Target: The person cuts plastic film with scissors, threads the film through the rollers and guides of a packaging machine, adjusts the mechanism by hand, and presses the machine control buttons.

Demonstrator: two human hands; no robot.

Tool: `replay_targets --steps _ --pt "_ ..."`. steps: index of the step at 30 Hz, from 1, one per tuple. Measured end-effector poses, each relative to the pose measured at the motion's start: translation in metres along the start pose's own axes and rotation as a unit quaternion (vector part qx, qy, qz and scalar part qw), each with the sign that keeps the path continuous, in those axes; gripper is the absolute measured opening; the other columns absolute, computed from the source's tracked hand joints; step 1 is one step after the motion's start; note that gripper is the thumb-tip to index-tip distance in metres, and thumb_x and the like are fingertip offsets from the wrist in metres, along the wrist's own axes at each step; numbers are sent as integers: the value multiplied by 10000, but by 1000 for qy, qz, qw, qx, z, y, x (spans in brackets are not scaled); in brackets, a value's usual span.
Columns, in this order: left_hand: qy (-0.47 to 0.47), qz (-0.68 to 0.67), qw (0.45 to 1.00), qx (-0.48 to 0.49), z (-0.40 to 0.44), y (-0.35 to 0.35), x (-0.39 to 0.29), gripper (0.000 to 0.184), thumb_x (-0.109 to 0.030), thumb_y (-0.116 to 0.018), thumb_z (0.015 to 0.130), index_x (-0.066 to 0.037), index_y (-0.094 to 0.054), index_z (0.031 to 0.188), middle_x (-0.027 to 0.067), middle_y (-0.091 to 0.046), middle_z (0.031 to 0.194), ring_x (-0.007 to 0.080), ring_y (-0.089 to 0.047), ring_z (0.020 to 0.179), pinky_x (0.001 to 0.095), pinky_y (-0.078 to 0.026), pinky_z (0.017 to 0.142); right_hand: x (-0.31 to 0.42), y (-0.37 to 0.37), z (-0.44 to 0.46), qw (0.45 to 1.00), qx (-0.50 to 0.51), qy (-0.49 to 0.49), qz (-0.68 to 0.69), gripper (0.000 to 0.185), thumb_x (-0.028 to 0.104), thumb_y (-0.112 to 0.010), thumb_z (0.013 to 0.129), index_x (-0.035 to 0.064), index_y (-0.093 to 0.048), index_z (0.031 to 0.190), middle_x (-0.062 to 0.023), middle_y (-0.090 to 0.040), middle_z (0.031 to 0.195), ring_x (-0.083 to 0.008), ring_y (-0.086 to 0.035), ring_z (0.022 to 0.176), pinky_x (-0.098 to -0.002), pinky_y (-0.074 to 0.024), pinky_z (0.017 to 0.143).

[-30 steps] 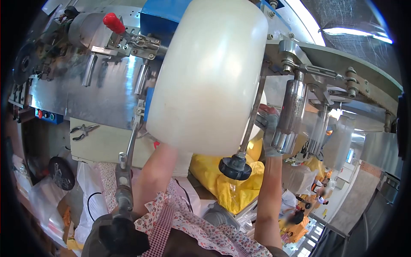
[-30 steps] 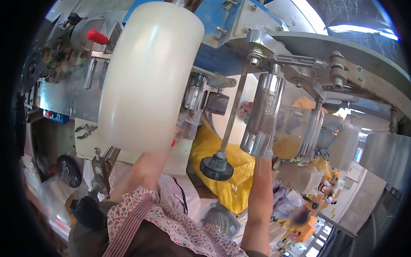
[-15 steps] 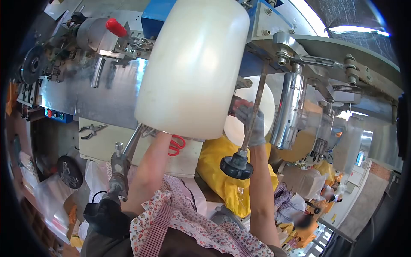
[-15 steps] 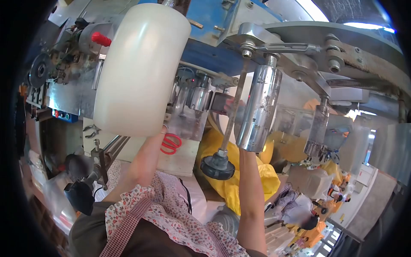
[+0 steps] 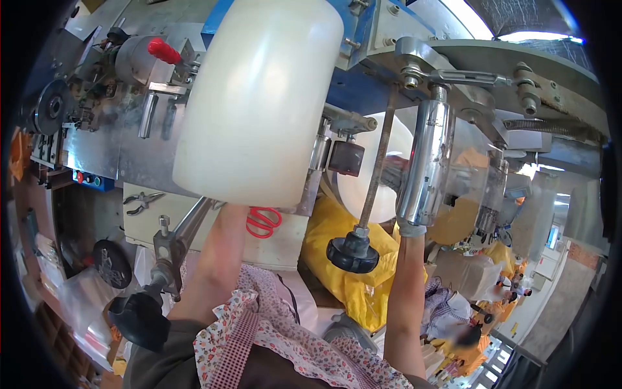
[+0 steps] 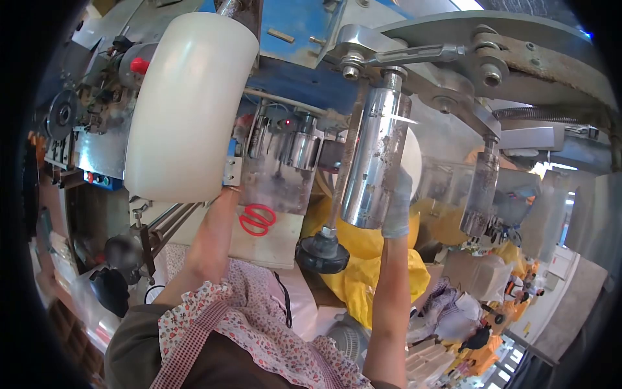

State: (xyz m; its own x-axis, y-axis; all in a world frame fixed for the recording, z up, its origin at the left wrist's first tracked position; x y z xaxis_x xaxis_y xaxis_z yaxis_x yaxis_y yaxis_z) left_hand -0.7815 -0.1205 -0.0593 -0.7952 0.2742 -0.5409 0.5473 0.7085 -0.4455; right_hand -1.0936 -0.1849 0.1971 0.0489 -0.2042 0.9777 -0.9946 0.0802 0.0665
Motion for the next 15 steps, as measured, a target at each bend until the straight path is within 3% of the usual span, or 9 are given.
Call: replay_targets --steps 1,6,9,12,13,15 --pt "-7 4 1000 1 1 0 -2 242 -183 -507 914 -26 -584 1080 67 -642 993 174 -591 949 287 -442 886 -5 3 1 999 5 -5 -47 308 242 -503 916 -9 -571 1081 -1 -579 913 -71 -545 778 -194 -463 664" --pt "-45 26 998 17 3 -11 -8 248 -186 -516 913 -23 -585 1087 67 -642 991 168 -591 944 276 -443 883 -6 3 -3 999 12 15 -33 323 250 -499 921 -11 -560 1102 -9 -592 920 -76 -560 787 -204 -476 681" --pt "-80 46 995 37 0 -23 -10 252 -188 -521 913 -21 -585 1090 67 -643 989 164 -591 941 269 -443 882 -46 8 6 995 64 -57 58 384 298 -480 925 -1 -525 1160 -31 -595 991 -98 -577 832 -223 -497 705" --pt "-141 71 985 75 -8 -44 -8 256 -189 -526 912 -19 -586 1094 67 -643 988 160 -590 938 263 -443 880 -71 16 2 994 40 -80 68 464 361 -464 925 39 -448 1259 -55 -556 1113 -147 -567 937 -279 -503 786" --pt "-165 81 979 90 -12 -52 -7 257 -190 -528 912 -19 -586 1095 67 -643 988 159 -590 937 260 -444 880 -79 19 -2 994 9 -77 83 444 392 -448 928 17 -483 1163 -122 -589 1075 -200 -601 924 -286 -506 754" --pt "-207 92 967 118 -26 -72 -6 260 -191 -532 912 -17 -586 1098 67 -643 987 157 -590 935 256 -444 879 -109 30 3 992 -16 -86 92 429 396 -435 936 4 -503 1098 -168 -612 1033 -234 -623 898 -277 -501 732"
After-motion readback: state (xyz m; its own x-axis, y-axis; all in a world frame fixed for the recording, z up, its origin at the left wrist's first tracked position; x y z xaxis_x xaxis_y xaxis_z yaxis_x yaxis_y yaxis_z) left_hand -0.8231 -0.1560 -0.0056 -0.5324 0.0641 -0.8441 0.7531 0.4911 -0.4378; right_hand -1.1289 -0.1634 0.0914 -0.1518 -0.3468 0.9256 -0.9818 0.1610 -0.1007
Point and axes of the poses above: each hand's wrist, its own z-axis towards the middle knuckle, its own y-axis out of the back of the hand, x = y × z, the point moved 10 cm from there along z, towards the middle knuckle
